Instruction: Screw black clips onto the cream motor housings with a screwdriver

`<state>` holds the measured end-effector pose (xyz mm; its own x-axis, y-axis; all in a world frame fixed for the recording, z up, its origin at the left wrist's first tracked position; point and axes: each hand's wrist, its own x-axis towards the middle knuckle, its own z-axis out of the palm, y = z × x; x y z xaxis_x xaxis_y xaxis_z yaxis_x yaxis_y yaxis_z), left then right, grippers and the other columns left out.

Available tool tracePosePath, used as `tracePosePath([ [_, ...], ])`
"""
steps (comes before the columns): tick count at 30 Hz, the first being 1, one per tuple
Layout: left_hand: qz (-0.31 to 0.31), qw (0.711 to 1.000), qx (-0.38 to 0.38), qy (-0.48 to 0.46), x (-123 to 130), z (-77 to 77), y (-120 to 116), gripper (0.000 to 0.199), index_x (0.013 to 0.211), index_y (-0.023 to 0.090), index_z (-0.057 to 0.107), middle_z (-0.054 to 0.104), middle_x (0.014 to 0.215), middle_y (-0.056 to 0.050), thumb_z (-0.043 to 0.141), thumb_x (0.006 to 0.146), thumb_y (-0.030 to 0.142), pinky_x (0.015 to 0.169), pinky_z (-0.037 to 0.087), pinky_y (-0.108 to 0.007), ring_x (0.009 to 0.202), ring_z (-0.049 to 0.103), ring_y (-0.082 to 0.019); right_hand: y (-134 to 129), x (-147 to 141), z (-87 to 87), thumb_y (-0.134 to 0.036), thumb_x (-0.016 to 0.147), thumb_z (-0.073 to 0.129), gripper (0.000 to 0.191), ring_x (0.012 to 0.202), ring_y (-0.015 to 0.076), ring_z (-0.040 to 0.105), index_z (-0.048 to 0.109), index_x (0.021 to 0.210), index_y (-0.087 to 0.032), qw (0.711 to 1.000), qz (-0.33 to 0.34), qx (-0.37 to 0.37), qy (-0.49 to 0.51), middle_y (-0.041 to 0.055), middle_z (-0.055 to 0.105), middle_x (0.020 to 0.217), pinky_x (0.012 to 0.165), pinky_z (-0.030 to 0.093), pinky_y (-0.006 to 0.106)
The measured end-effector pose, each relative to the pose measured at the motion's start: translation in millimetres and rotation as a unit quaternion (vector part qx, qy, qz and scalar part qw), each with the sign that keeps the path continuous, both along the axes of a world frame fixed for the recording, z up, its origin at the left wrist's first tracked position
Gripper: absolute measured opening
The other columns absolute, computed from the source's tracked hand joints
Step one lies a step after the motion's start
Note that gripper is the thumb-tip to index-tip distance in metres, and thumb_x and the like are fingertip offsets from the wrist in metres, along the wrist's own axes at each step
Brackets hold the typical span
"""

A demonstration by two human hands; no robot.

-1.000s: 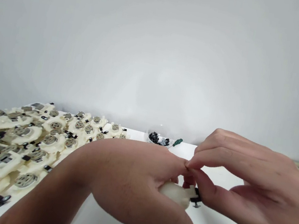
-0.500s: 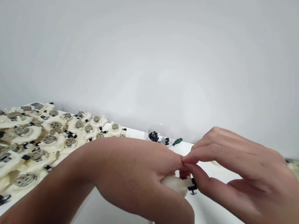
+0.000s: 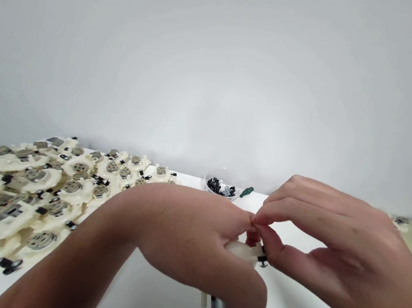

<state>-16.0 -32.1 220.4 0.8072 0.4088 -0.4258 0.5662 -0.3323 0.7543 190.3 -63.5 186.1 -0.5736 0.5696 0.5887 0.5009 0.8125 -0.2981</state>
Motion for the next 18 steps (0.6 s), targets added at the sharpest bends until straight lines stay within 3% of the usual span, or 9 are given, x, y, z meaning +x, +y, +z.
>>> tracePosePath([
  [7, 0.011, 1.000, -0.008, -0.012, -0.3, 0.7, -1.3, 0.016, 0.063, 0.020, 0.053, 0.058, 0.062, 0.004, 0.059, 0.073, 0.031, 0.048, 0.040, -0.023, 0.059, 0.056, -0.014, -2.8, -3.3, 1.6, -0.014, 0.090, 0.065, 0.016, 0.071, 0.0203, 0.065, 0.071, 0.100, -0.024, 1.000, 0.000, -0.004, 0.020, 0.0032, 0.069, 0.078, 0.063, 0.050, 0.033],
  [18, 0.021, 1.000, -0.015, -0.012, 0.7, 2.2, -7.5, 0.016, 0.062, 0.019, 0.057, 0.063, 0.064, 0.005, 0.060, 0.074, 0.029, 0.048, 0.039, -0.021, 0.059, 0.058, -0.012, -3.7, -2.6, 3.7, -0.011, 0.088, 0.066, 0.019, 0.073, 0.0195, 0.063, 0.071, 0.102, -0.022, 0.999, 0.016, -0.014, 0.040, 0.0029, 0.068, 0.079, 0.064, 0.049, 0.033],
])
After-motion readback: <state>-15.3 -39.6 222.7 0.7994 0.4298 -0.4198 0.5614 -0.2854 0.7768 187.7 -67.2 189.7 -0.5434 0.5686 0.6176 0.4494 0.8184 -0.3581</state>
